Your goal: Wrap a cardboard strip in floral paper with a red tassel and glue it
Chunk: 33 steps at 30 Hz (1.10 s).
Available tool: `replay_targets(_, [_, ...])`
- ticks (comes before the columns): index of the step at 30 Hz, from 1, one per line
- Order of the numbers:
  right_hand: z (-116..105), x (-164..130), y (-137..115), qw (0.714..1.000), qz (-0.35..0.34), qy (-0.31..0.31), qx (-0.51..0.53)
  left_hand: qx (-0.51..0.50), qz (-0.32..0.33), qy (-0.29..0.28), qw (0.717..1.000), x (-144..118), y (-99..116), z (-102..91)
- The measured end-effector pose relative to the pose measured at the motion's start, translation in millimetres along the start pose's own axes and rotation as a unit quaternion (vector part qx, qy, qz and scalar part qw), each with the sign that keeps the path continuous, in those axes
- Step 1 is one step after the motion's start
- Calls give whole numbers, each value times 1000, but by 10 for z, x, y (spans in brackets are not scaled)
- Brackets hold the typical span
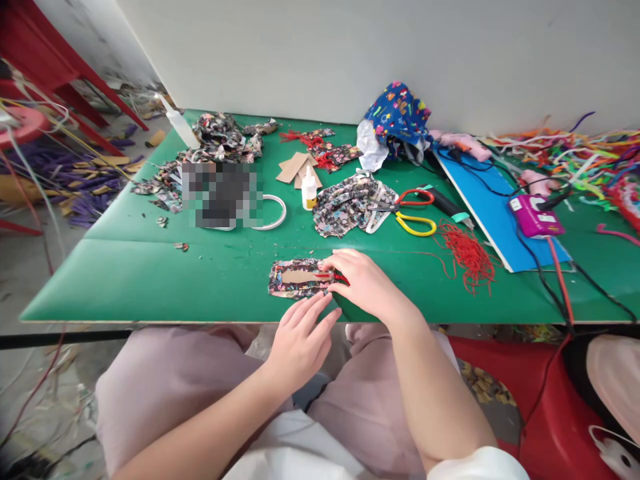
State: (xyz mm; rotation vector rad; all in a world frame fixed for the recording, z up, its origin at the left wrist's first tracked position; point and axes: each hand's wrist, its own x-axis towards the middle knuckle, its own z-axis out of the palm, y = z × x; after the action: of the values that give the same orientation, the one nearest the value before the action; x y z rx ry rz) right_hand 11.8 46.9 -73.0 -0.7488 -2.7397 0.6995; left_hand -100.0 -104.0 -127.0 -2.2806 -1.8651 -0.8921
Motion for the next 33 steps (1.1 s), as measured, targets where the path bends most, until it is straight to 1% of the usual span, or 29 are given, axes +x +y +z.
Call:
replay_targets(3, [4,-3,-15,1000,3,8,-11,-1,-3,2,1000,-8,6,13])
replay_targets(9, [4,9,-71,1000,16,18,16,-6,-8,4,1000,-7,13,18])
replay_targets(15, [6,24,-64,1000,4,12,2,-9,-11,9,1000,1,9,31])
replay_targets(20, [16,38,-59,1000,5,2,25,-16,-15,4,1000,-1,6,23])
replay_targets(24, [33,49,-65,999,9,7,30,-15,-18,6,1000,-8,13,18])
replay_targets(33, [86,75,-68,1000,-4,30,-1,-15,-20,8,1000,11,19,16])
